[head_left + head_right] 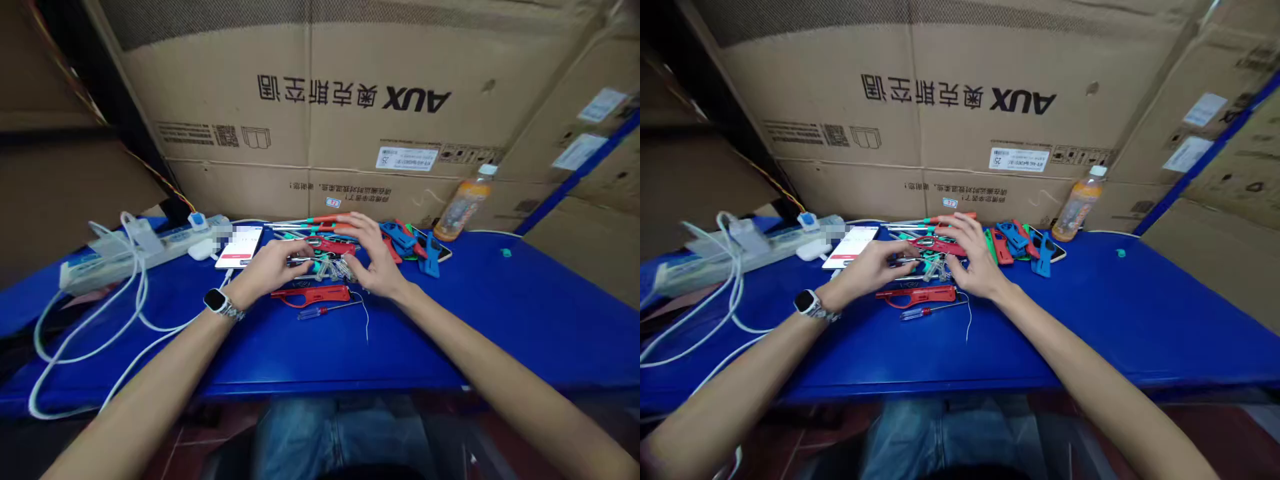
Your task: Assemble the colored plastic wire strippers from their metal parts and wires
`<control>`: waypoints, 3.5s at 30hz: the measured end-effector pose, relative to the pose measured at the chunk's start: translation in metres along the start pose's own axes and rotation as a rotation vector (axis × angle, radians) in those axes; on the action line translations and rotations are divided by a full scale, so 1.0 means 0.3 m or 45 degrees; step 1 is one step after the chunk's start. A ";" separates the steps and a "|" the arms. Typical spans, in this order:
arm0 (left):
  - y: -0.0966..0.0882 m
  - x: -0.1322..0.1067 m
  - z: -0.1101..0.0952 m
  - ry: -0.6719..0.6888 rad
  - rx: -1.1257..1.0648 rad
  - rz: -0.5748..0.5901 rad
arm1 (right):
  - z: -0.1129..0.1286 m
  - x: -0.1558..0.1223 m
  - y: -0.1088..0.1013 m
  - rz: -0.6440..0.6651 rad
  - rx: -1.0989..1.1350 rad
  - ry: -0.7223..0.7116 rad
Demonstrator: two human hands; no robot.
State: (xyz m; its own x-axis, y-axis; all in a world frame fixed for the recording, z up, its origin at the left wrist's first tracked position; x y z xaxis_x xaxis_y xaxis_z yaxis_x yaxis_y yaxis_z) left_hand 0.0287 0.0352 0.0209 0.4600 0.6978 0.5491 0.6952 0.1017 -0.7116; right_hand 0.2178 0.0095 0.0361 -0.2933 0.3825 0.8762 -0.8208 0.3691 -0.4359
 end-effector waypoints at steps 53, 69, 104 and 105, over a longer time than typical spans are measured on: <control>-0.016 0.008 0.038 -0.262 -0.069 -0.253 | -0.127 -0.024 0.147 0.609 0.278 0.813; -0.002 0.001 0.075 -0.309 -0.029 -0.235 | -0.012 -0.057 0.098 0.386 -0.367 0.210; 0.012 0.006 0.035 -0.203 -0.005 -0.124 | -0.088 -0.039 0.107 0.134 0.048 0.739; 0.012 0.006 0.033 -0.204 0.002 -0.118 | -0.086 -0.036 0.106 0.134 0.071 0.745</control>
State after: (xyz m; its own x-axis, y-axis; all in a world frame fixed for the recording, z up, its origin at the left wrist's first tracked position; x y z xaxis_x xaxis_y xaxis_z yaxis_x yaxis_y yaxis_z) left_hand 0.0264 0.0438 0.0150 0.2998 0.7896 0.5354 0.7294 0.1720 -0.6621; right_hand 0.2074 0.0389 0.0075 -0.0684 0.8235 0.5632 -0.8310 0.2653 -0.4889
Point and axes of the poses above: each hand's wrist, its own x-axis towards the middle knuckle, its own y-axis out of the palm, z = x × y, the point moved 5 cm from there along x, towards the middle knuckle, and after that the axes turned 10 degrees about -z, right-handed, at the moved point
